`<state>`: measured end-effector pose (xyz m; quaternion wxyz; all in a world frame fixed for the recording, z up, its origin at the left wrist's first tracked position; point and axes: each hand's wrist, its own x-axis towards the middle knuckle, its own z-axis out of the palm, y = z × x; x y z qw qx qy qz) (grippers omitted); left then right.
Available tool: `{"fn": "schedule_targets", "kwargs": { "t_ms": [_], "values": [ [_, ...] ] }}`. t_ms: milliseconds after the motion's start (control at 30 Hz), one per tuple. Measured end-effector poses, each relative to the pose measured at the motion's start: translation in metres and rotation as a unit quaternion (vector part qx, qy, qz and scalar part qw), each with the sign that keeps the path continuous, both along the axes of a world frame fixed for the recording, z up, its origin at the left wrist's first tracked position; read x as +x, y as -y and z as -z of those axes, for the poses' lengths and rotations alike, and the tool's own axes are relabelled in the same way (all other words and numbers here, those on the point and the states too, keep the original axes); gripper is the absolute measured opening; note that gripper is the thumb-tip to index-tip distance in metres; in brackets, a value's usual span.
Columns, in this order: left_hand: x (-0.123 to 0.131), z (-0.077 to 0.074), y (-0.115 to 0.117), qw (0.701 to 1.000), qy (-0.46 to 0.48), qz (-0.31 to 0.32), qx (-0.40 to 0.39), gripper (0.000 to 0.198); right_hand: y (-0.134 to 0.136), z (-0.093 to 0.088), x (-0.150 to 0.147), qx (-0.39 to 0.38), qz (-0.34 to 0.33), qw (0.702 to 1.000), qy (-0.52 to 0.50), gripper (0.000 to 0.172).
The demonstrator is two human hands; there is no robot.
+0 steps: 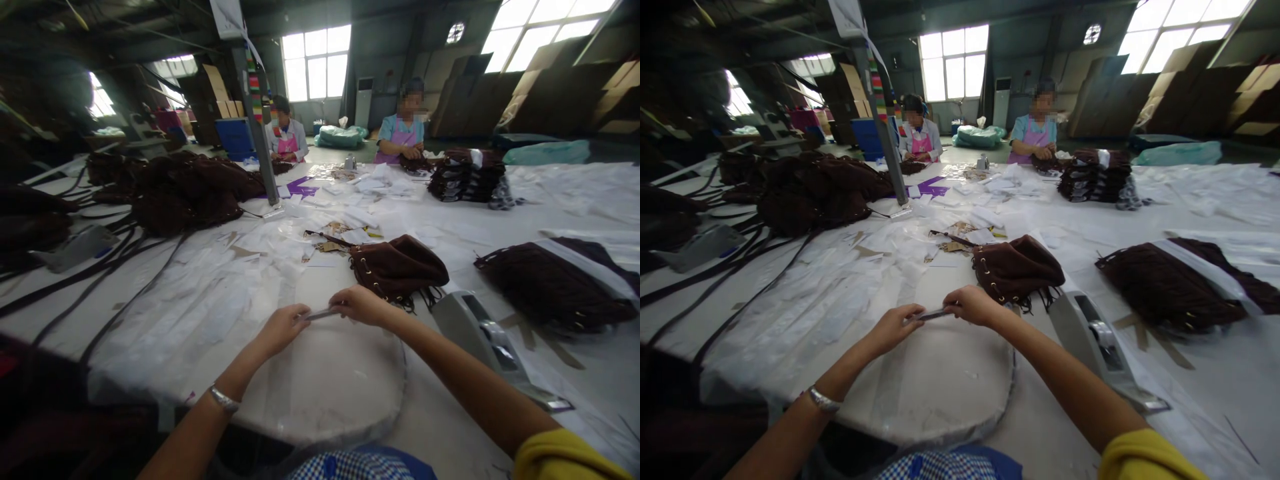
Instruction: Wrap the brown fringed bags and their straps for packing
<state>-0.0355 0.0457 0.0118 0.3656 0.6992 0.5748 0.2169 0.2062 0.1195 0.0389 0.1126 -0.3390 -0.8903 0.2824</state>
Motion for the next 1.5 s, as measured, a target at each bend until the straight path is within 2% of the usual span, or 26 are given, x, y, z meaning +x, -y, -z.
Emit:
{"fn": "schedule_targets", "kwargs": {
  "t_ms": [67, 167, 233, 333, 433, 500, 700, 900, 1000, 1100, 1167, 1300, 1400, 1500],
  "values": [
    [-0.006, 0.006, 0.001, 0.999, 0.017, -0.014, -0.032, 0.029, -0.002, 0.002, 0.003, -0.013, 0.006, 1.000, -0.017, 0.030],
    [-0.010, 0.011, 0.001, 0.995, 0.057, -0.006, -0.079, 0.034, -0.003, 0.003, 0.003, 0.028, -0.022, 0.998, -0.049, 0.034],
    [-0.010, 0.010, 0.002, 0.991, 0.086, 0.002, -0.098, 0.038, -0.003, 0.004, 0.002, 0.033, -0.033, 0.998, -0.047, 0.028],
    [-0.010, 0.005, 0.004, 0.987, 0.112, 0.012, -0.117, 0.049, -0.005, 0.005, 0.001, 0.007, -0.002, 1.000, -0.018, 0.020],
    [-0.015, 0.003, 0.006, 0.987, 0.109, 0.014, -0.113, 0.041, -0.008, 0.007, 0.004, -0.021, 0.035, 0.999, -0.001, 0.022],
    [-0.019, 0.003, 0.006, 0.990, 0.100, 0.009, -0.101, 0.034, -0.009, 0.008, 0.006, -0.030, 0.036, 0.999, -0.003, 0.025],
    [-0.018, 0.009, 0.007, 0.987, 0.107, 0.016, -0.117, 0.035, -0.006, 0.003, 0.005, -0.109, -0.002, 0.994, 0.027, 0.022],
    [-0.010, 0.014, 0.011, 0.986, 0.114, 0.019, -0.119, 0.036, -0.002, 0.001, 0.001, -0.120, -0.036, 0.992, 0.025, 0.038],
    [-0.007, 0.013, 0.012, 0.986, 0.118, 0.015, -0.115, 0.038, 0.000, 0.003, -0.001, -0.152, -0.058, 0.987, 0.011, 0.033],
    [-0.004, 0.009, 0.011, 0.986, 0.118, 0.015, -0.113, 0.046, 0.000, 0.004, -0.003, -0.233, -0.087, 0.968, -0.022, 0.029],
    [-0.003, 0.006, 0.010, 0.987, 0.110, 0.024, -0.115, 0.042, -0.002, 0.005, -0.004, -0.297, -0.092, 0.950, -0.039, 0.033],
    [-0.012, 0.000, 0.014, 0.986, 0.099, 0.039, -0.130, 0.036, -0.011, 0.004, -0.001, -0.400, -0.066, 0.913, -0.038, 0.048],
    [-0.029, 0.000, 0.022, 0.978, 0.093, 0.054, -0.178, 0.038, -0.019, 0.003, 0.004, -0.450, -0.017, 0.893, -0.018, 0.064],
    [-0.042, 0.000, 0.029, 0.972, 0.077, 0.063, -0.215, 0.042, -0.022, 0.004, 0.003, -0.485, -0.014, 0.874, -0.009, 0.073]
  ]
}}
